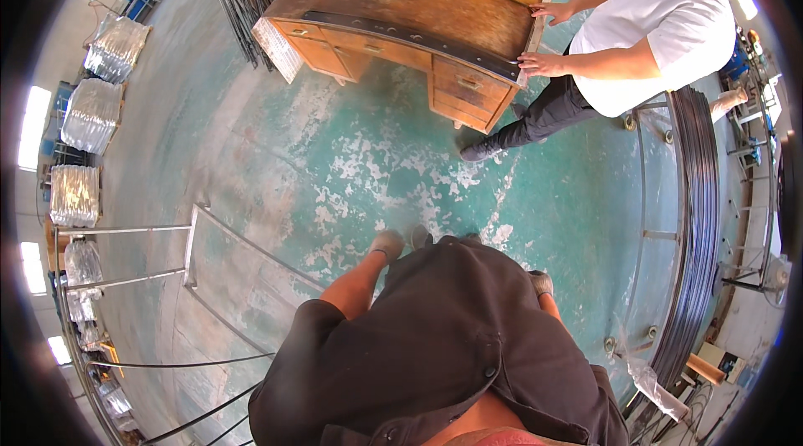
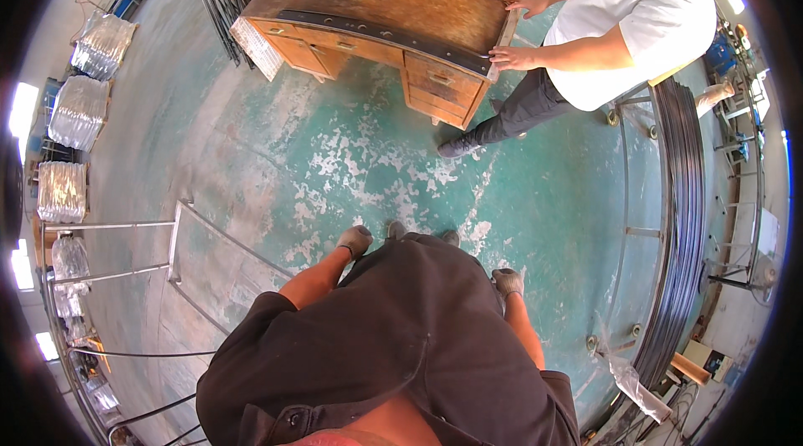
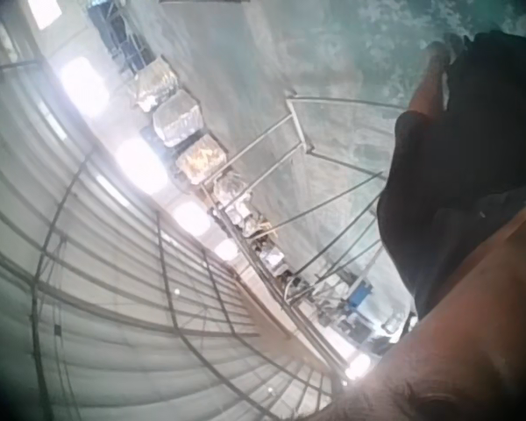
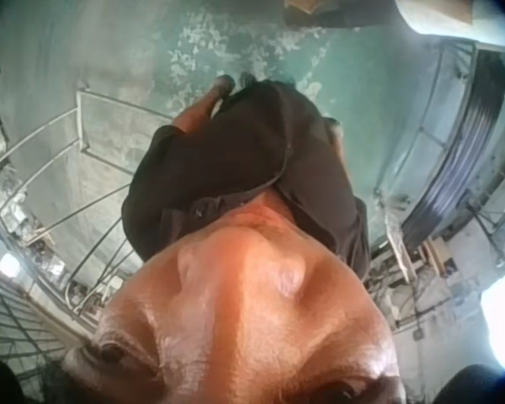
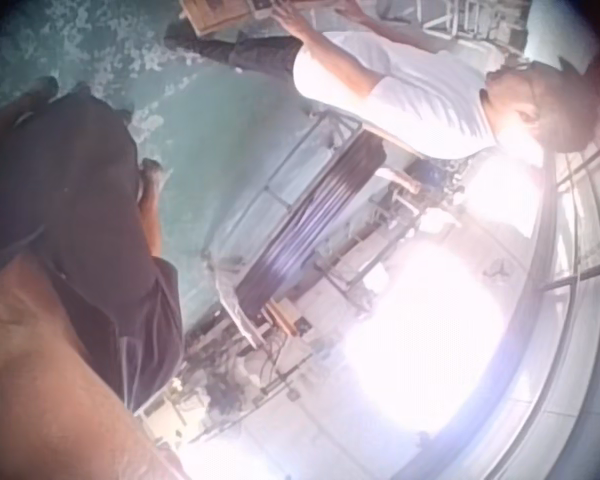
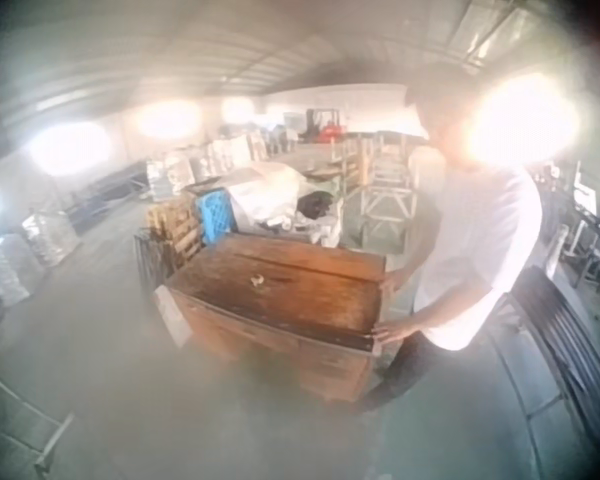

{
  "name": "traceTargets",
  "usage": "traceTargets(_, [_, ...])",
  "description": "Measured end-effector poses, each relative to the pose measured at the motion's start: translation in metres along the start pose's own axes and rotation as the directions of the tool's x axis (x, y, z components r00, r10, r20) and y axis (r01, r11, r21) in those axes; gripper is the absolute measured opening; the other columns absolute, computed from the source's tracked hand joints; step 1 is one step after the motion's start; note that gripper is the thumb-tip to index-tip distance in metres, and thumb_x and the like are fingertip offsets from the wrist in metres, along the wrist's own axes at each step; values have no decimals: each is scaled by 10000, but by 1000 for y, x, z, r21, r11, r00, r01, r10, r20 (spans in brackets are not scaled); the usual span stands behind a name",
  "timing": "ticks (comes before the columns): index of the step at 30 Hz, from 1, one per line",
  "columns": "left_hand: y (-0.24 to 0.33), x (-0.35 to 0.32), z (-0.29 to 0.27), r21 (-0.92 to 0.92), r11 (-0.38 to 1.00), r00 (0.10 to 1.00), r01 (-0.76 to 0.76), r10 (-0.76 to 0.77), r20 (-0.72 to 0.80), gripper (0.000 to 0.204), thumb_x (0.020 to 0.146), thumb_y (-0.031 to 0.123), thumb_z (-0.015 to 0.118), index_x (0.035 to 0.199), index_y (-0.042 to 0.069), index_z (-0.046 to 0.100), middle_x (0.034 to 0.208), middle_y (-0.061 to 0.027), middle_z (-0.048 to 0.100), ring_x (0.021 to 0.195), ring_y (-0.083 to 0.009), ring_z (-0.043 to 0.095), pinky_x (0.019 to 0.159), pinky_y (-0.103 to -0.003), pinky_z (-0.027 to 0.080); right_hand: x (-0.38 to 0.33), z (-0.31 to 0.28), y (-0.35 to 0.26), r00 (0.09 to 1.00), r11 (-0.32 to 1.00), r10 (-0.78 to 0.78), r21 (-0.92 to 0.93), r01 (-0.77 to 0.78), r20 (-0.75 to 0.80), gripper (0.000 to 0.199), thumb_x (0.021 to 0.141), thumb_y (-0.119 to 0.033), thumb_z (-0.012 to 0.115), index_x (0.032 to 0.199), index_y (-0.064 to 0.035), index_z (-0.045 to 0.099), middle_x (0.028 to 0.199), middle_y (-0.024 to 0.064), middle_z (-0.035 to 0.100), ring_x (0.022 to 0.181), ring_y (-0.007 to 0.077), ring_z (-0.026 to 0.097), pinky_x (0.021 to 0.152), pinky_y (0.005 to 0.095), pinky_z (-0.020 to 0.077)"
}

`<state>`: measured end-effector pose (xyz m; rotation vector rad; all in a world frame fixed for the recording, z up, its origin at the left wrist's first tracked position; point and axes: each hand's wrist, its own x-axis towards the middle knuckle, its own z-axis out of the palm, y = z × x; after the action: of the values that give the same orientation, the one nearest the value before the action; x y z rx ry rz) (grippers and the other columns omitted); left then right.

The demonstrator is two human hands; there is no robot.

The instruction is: The person measures a wooden workbench with a tape measure, then loads multiple metal rods into a manual bending machine and bends them into U-shapes. The person stacks the bent rods and repeats the process with additional rods.

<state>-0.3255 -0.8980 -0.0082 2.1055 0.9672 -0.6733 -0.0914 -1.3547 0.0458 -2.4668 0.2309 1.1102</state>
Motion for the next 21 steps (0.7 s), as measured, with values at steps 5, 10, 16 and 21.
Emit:
traceTargets(5, [-6,2,2,6,999,999,32,-32,-17,299,918,260,677,1120,69,787,1165,-184,770,1123,-359,725,993,-447,562,-15,-7,-18,1000,998,-7,66,7,13,375,860,-290,746,1115,-22,810,989,104,814,850,193,763,836,348,594])
traceTargets(10, [21,2,-14,-4,997,997,80,-80,-4,349,896,307,737,1168,91,780,1194,-152,775,1166,-332,715,1016,-417,548,-27,-16,-23,1000,989,-1,145,4,-20,360,872,-253,746,1111,10,801,997,115,813,853,193,764,836,337,600])
traceTargets(16, [4,4,-6,71,997,1000,7,-7,2,352,904,303,718,1180,92,776,1210,-155,770,1174,-338,710,1021,-423,546,-30,-16,-33,999,989,34,143,-33,-6,399,854,-268,762,1131,16,796,1027,127,813,903,204,772,875,340,600])
traceTargets(21, [18,-2,-9,162,986,999,-36,30,38,321,905,278,698,1158,98,782,1203,-159,770,1160,-345,717,1019,-427,556,-4,-2,0,1000,1000,2,6,-2,-29,458,834,-366,757,1159,-46,806,1096,128,812,993,228,773,940,349,582])
